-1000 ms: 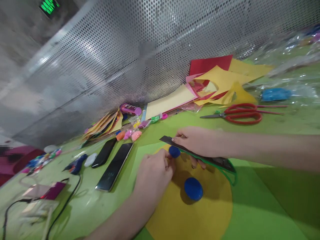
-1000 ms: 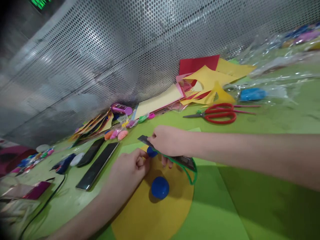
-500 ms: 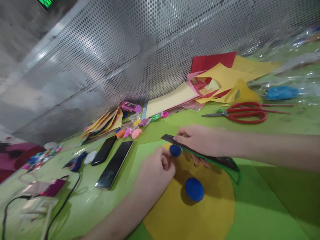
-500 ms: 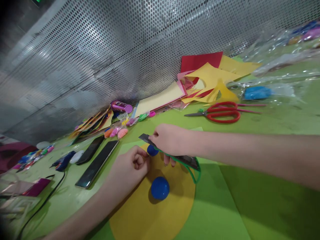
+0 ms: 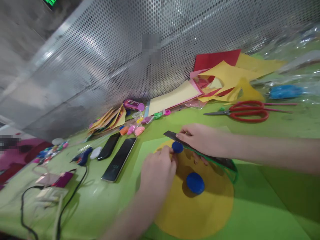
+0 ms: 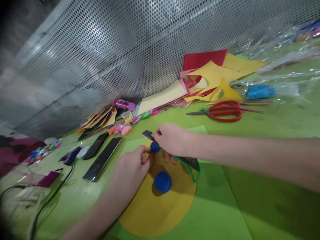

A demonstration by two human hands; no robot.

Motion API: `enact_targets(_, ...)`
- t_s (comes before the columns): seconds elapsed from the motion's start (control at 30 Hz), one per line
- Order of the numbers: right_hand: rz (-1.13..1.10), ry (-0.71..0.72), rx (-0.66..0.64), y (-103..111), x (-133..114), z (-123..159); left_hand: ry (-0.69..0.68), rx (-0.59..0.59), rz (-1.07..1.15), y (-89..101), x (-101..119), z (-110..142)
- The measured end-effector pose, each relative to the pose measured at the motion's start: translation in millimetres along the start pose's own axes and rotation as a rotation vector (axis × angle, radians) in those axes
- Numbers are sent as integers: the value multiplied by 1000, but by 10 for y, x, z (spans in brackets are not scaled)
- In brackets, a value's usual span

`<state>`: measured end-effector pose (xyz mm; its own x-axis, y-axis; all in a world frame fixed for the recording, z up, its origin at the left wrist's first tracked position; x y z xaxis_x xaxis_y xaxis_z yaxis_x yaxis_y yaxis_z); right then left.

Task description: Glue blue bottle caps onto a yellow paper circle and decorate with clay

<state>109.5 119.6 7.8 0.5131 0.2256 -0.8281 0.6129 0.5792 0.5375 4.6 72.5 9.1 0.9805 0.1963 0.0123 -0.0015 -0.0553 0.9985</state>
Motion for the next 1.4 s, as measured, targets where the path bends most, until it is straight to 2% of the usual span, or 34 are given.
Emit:
enact_targets(0.3,-123,23,67,-23,73,-11,108,-52,270,-58,-85,-7)
enact_targets(0.43,-213,36,88,-46,106,-1,139,-67,305,-45,-88,17)
enact_targets(0.6,-321,38,104,-62,156,26,121,-28,246,-15,-35,55)
enact_targets(0.83,-358,59,105,-71,178,15,89,33,149,-12,13,60)
enact_targets(1.03,-362,48,118,-65,181,22,109,9,225,-59,-23,43)
enact_targets(1.4,-336,15,131,-55,175,34,54,26,438,-106,-86,10)
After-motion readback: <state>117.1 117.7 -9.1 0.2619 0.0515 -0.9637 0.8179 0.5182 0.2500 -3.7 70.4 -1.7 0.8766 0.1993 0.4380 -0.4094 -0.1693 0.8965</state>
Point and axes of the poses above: each hand's wrist, its own z-axis away from the middle knuckle, its own y-axis out of the back of the hand, x = y × z, the point moved 8 cm from there along -z, towards the middle knuckle, and after that the axes turned 9 degrees about y, right-handed, at the moved point
